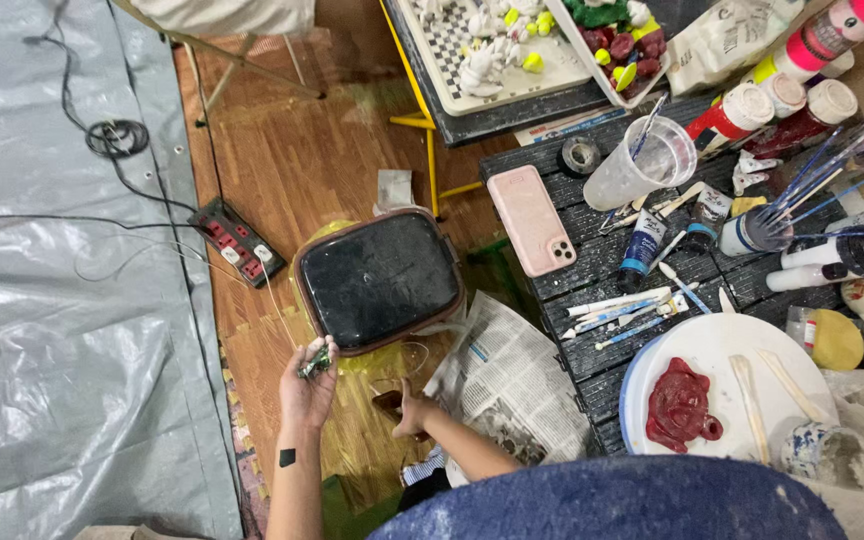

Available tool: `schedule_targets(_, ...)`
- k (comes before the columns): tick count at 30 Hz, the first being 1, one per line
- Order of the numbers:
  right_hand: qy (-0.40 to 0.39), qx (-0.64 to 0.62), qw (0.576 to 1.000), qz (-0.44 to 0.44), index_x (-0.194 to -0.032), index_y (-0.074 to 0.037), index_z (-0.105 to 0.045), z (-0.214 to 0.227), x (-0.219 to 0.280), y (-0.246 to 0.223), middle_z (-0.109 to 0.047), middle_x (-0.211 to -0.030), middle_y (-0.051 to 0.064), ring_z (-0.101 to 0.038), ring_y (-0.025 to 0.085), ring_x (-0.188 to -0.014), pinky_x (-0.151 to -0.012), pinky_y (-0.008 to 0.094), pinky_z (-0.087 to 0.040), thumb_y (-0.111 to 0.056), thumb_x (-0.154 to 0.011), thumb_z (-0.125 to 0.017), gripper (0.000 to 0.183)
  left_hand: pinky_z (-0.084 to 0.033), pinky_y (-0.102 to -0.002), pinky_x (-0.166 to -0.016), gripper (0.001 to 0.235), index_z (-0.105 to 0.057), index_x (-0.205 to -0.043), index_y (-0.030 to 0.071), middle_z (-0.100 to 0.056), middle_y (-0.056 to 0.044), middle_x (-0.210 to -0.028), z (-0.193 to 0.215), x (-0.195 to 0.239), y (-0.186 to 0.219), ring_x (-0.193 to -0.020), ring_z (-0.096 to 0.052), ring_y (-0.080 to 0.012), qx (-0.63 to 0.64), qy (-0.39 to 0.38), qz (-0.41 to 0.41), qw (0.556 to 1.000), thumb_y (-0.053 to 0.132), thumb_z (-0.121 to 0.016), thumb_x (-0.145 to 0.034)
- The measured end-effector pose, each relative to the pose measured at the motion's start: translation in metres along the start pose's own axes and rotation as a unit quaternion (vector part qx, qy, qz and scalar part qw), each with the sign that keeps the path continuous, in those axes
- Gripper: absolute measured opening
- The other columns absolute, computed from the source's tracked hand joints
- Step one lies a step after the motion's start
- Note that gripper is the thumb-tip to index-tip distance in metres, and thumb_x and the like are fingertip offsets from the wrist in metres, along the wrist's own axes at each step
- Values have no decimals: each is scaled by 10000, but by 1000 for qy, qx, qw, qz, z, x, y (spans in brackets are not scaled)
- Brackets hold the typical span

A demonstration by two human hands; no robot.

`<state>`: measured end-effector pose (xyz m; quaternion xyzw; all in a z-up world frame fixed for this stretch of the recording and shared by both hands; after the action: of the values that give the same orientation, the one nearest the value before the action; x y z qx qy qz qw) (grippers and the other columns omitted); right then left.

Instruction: The person shapes a small clay figure by hand, repeatedly dipping it into a container of white powder and smoothing its surface. They then use scissors to trim excess material from the figure while seated at a cluttered craft table.

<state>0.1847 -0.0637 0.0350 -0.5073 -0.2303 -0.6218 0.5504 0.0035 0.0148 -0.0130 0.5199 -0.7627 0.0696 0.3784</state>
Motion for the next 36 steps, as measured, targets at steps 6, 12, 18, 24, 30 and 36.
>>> schedule_targets(6, 22, -53, 994, -95, -1618, -19, -73, 15, -1, 9, -455, -1442, 329, -543, 394, -1176, -962, 442, -470, -460, -859, -677, 1065, -608, -343, -897, 354, -598, -1107, -93, -692, -243, -1131, -10, -4, -11, -991, -696, -282, -10, 25, -1, 1000, 219, -429, -1094)
schedule_targets(12, 62, -46, 989, -124, -1642, -104, -82, 21, -8, 13, -260, -1576, 292, -289, 434, -1378, -1124, 490, -309, -411, -828, -741, 1091, -614, -337, -903, 351, -617, -1073, -79, -697, -229, -1121, -22, -1, -20, -990, -702, -276, -25, 36, 4, 999, 226, -443, -1095)
schedule_targets(18, 136, 62, 986, -67, -1642, -173, -106, 15, -17, 4, -91, -1666, 291, -71, 481, -1517, -1221, 556, -159, -376, -808, -814, 1113, -592, -345, -933, 362, -624, -1079, -73, -704, -214, -1125, -21, 0, -17, -1012, -700, -259, -67, 41, -13, 997, 228, -424, -1107)
schedule_targets(24, 90, 84, 992, -19, -1551, -137, -205, 19, -21, 13, -251, -1581, 269, -322, 442, -1340, -1041, 585, -333, -424, -882, -755, 913, -598, -350, -948, 383, -612, -1079, -71, -705, -207, -1130, -12, -6, -12, -1012, -705, -265, -64, 42, -27, 997, 234, -381, -1104)
schedule_targets(30, 308, -1, 920, 241, -1322, -161, -635, 66, -19, -36, -721, -1181, 60, -677, 128, -901, -780, 286, -592, -323, -1139, -541, 262, -567, -357, -960, 378, -602, -1139, -75, -670, -230, -1178, 9, -10, 14, -1058, -698, -276, -35, 57, -68, 995, 230, -382, -1109)
schedule_targets(36, 518, 150, 809, 235, -1380, -69, -535, 112, -17, -91, -506, -1463, 157, -452, 351, -1340, -1082, 557, -335, -434, -867, -688, 647, -587, -367, -980, 382, -601, -1170, -99, -673, -220, -1205, 32, -20, 38, -1080, -679, -292, 5, 19, -94, 995, 242, -440, -1106)
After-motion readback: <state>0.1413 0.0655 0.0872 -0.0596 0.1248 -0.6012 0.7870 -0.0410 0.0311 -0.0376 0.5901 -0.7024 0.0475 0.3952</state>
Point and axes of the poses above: each hand's wrist, its own x-axis away from the middle knuckle, its own z-axis out of the back of the hand, y = z × x, the point moved 2 cm from there along -x, towards the middle knuckle
